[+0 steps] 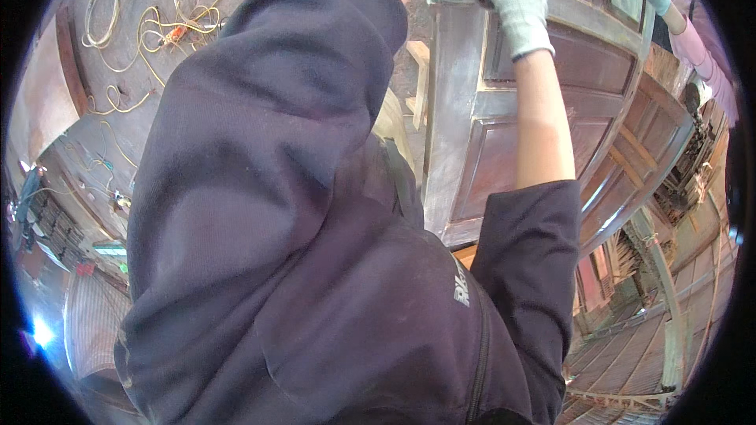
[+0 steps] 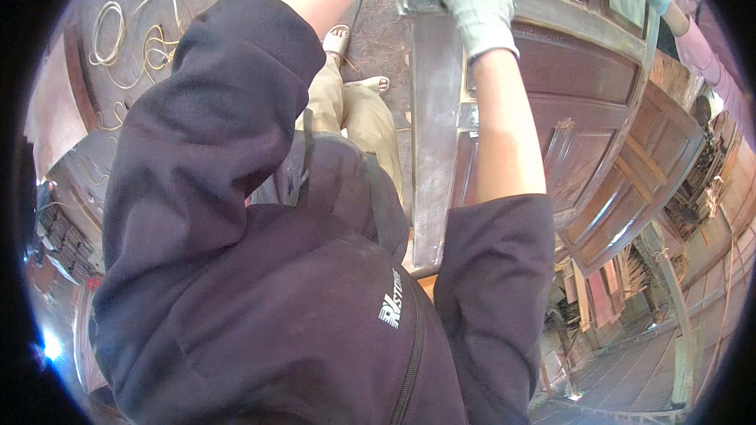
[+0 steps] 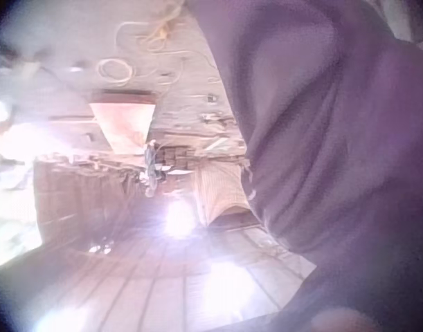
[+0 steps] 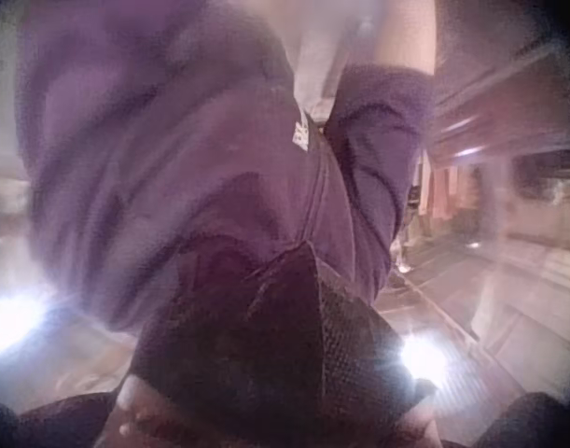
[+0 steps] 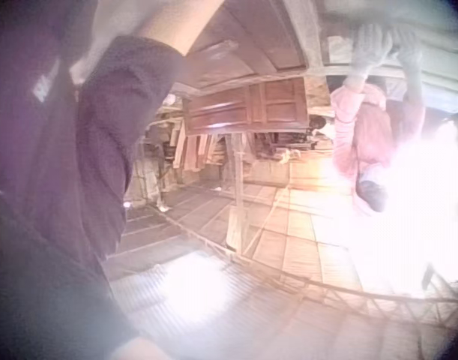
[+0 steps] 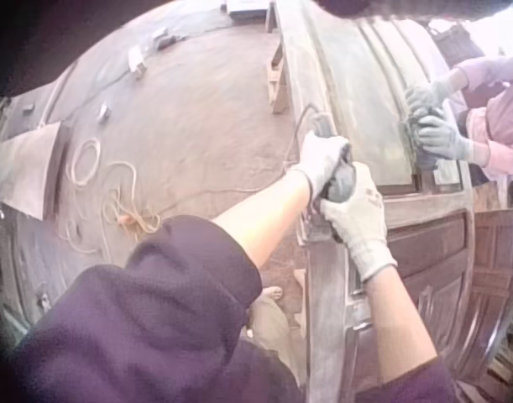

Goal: The person uses an electric sander to smooth the surface of a large wooden door. They move the sander across different panels and edges of the door, maintaining steady pressure and coverage.

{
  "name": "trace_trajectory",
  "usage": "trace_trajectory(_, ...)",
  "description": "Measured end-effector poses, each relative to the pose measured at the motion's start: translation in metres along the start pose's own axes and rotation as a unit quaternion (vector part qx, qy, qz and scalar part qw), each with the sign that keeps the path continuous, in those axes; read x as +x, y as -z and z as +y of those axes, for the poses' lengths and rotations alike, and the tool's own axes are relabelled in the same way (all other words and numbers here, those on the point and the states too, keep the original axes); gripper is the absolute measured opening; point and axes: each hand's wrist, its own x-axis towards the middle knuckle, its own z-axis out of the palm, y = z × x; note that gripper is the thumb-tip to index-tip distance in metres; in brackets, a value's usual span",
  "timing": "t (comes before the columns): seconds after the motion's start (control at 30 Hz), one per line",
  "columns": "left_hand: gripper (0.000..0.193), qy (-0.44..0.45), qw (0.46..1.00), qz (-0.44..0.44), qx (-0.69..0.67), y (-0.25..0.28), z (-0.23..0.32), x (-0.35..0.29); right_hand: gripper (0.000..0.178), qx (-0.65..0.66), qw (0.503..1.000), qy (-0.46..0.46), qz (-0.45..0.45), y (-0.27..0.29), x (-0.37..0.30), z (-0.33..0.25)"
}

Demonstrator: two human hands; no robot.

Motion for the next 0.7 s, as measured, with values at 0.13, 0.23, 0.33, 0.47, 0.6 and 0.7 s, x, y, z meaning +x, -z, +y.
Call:
trace_trajectory(0.13, 0.046, 0.031, 0.996, -0.073, -0.047, 0.010, -0.014, -0.045, 0.093, 0.018, 0.999, 0.044, 0.025, -0.018, -0.059, 0.035)
trace_trajectory(0.23, 0.044, 0.023, 0.999, -0.028, -0.002, -0.005, -0.063, -0.143, 0.102, -0.033, 0.998, -0.051, 0.007, 0.009, -0.147, 0.040)
trace_trajectory(0.33, 0.056, 0.056, 0.998, 0.030, 0.030, -0.016, -0.087, -0.233, 0.105, -0.031, 0.992, -0.119, -0.039, 0.033, -0.226, 0.059)
trace_trajectory(0.47, 0.073, 0.180, 0.983, -0.018, 0.039, -0.019, -0.113, -0.328, 0.108, 0.031, 0.979, -0.194, -0.057, 0.047, -0.310, 0.084)
trace_trajectory(0.6, 0.097, 0.210, 0.967, -0.069, 0.128, -0.016, -0.110, -0.385, 0.108, 0.094, 0.963, -0.245, -0.054, 0.047, -0.373, 0.110)
trace_trajectory(0.7, 0.096, 0.190, 0.973, -0.064, 0.115, -0.011, -0.111, -0.370, 0.104, 0.137, 0.972, -0.193, -0.013, 0.024, -0.371, 0.125)
